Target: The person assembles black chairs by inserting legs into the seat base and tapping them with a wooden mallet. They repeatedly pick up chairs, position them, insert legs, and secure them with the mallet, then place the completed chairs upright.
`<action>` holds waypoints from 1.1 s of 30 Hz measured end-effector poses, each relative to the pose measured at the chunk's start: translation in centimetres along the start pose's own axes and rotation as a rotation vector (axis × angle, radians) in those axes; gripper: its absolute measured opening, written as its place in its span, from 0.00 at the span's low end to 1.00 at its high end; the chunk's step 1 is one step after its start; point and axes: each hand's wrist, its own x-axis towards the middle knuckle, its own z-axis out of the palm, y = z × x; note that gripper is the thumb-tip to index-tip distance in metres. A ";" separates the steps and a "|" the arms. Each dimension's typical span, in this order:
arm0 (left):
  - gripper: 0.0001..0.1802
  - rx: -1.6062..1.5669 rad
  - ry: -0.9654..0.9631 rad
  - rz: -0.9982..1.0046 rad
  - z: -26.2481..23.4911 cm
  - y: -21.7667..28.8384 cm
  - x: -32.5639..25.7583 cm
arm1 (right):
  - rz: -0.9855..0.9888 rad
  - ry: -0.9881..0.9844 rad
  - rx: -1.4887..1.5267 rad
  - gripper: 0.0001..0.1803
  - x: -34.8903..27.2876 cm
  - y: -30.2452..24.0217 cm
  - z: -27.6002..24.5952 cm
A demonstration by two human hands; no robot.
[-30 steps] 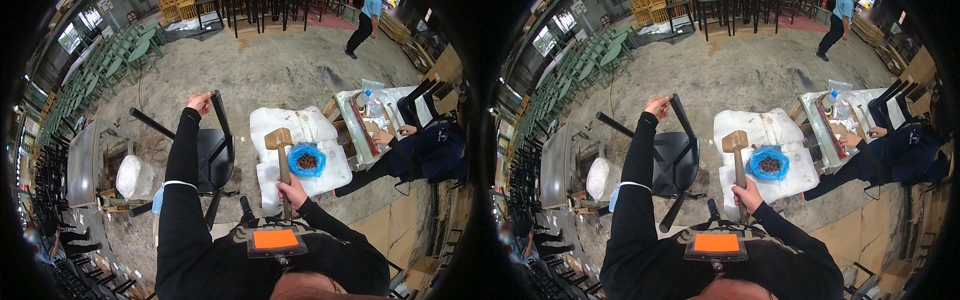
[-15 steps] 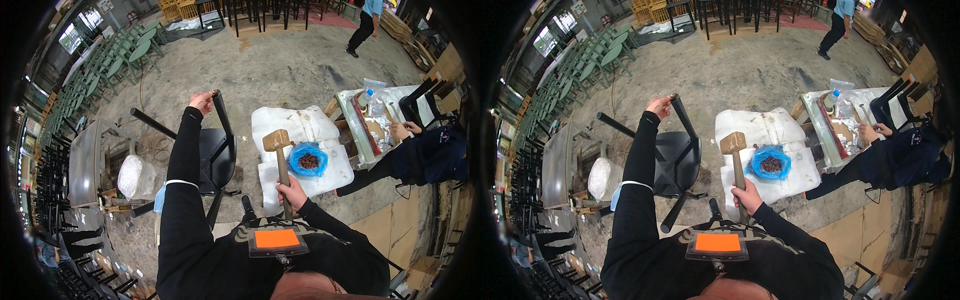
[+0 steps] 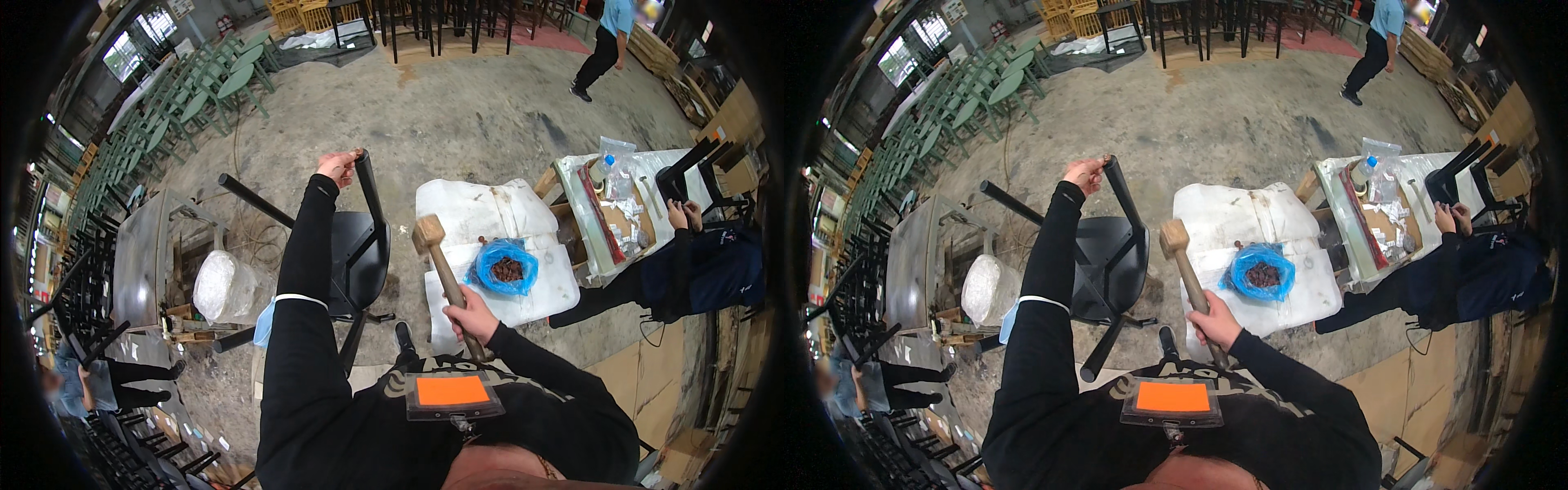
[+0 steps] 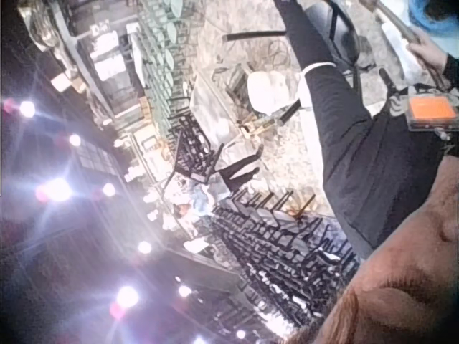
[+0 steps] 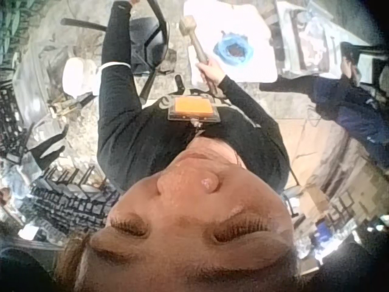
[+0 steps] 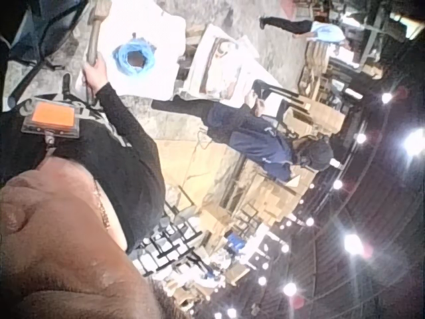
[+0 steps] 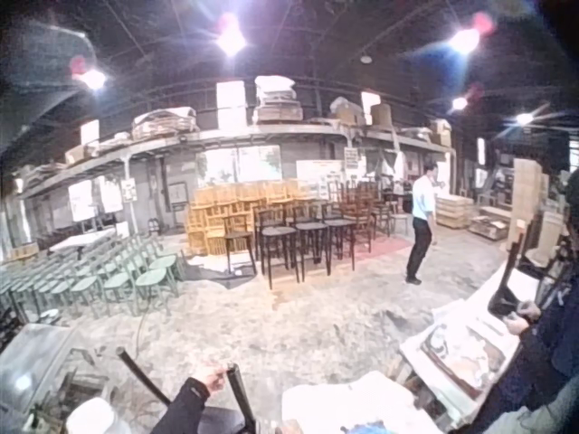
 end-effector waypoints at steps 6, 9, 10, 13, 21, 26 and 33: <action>0.06 0.033 -0.017 -0.008 -0.5 0.0 0.3 | -0.539 0.134 -0.546 0.21 7.7 -9.0 0.7; 0.07 0.041 -0.013 -0.006 -0.6 -0.1 0.4 | -0.700 0.242 -0.685 0.24 10.1 -13.8 2.7; 0.07 0.041 -0.013 -0.003 -0.7 -0.1 0.4 | -0.716 0.244 -0.727 0.24 10.6 -14.7 3.0; 0.09 0.051 0.013 -0.012 -0.5 0.0 0.6 | -0.812 0.257 -0.877 0.25 12.4 -16.4 3.4; 0.10 0.079 0.043 -0.014 -0.6 -0.2 0.6 | -0.875 0.287 -1.015 0.26 13.8 -16.4 3.6; 0.09 0.095 0.045 -0.021 -0.7 -0.1 0.5 | -0.831 0.268 -1.051 0.26 14.6 -16.2 3.5; 0.06 0.089 0.127 -0.033 -0.1 -1.0 0.4 | -0.733 0.292 -0.921 0.21 13.1 -16.6 3.5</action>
